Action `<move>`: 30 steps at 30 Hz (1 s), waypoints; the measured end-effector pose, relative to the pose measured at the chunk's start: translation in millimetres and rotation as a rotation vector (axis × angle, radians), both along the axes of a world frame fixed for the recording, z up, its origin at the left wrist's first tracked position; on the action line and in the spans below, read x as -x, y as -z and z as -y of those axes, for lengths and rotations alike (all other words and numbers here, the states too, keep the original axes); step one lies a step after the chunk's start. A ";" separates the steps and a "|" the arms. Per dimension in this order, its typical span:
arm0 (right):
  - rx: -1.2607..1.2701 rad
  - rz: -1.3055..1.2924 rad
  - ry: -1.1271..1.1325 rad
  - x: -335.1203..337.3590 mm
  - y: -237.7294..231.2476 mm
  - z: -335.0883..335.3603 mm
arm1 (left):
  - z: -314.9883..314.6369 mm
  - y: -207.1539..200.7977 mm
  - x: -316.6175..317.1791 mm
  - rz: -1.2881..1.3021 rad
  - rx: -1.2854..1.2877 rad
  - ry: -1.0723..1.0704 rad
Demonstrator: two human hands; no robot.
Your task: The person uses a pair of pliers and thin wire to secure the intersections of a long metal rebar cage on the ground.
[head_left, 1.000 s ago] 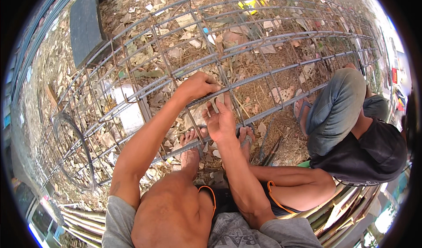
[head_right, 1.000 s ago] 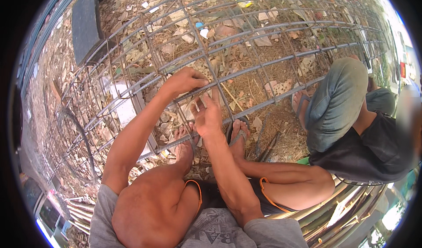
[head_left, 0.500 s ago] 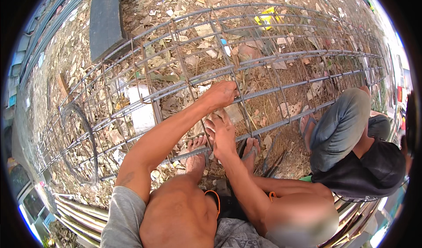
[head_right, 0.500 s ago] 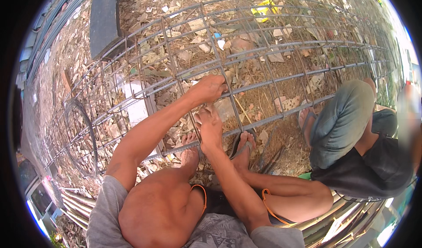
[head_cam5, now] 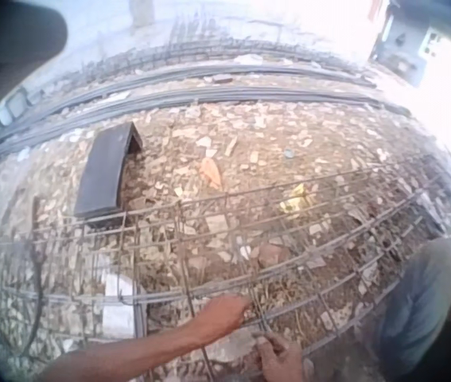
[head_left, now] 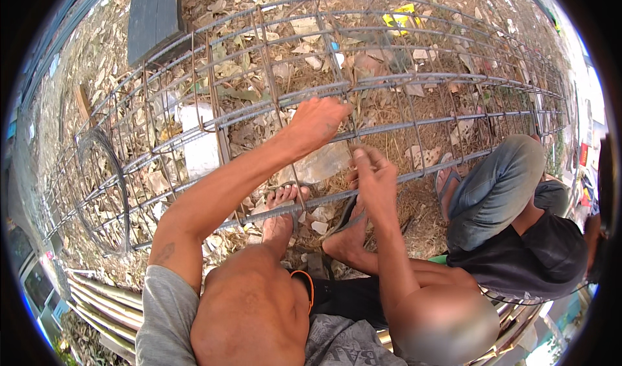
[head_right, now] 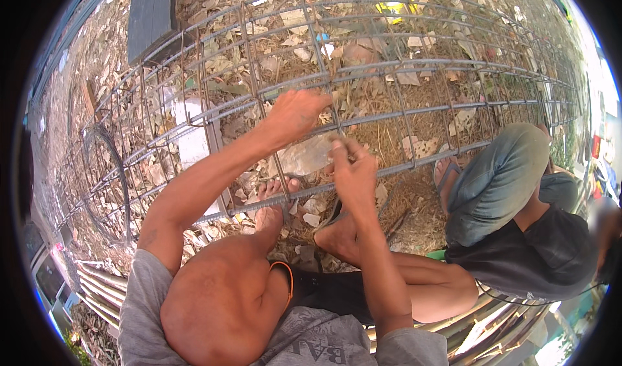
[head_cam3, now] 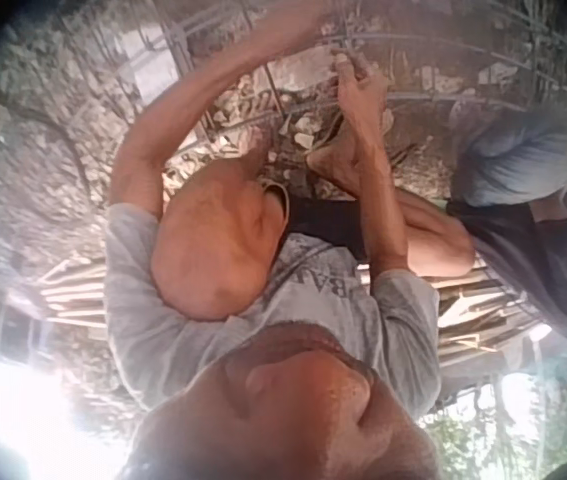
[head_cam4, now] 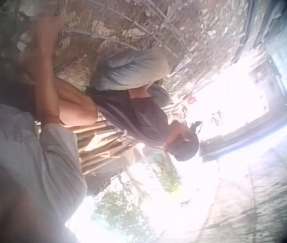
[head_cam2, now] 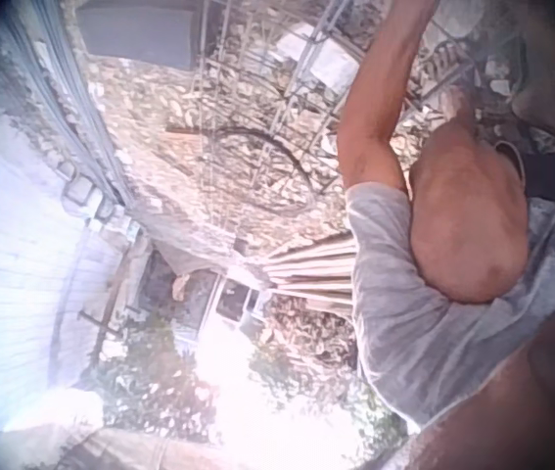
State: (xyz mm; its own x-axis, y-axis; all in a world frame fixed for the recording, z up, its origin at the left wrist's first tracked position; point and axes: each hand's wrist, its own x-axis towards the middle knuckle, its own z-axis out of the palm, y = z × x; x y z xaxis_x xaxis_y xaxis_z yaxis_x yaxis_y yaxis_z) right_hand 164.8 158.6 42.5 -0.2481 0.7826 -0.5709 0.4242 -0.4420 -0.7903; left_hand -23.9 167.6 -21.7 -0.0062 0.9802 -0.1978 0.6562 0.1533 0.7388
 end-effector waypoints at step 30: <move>-0.801 0.373 -0.866 -19.6 8.0 -76.6 | 42.0 21.1 -63.8 -0.208 -0.286 -0.209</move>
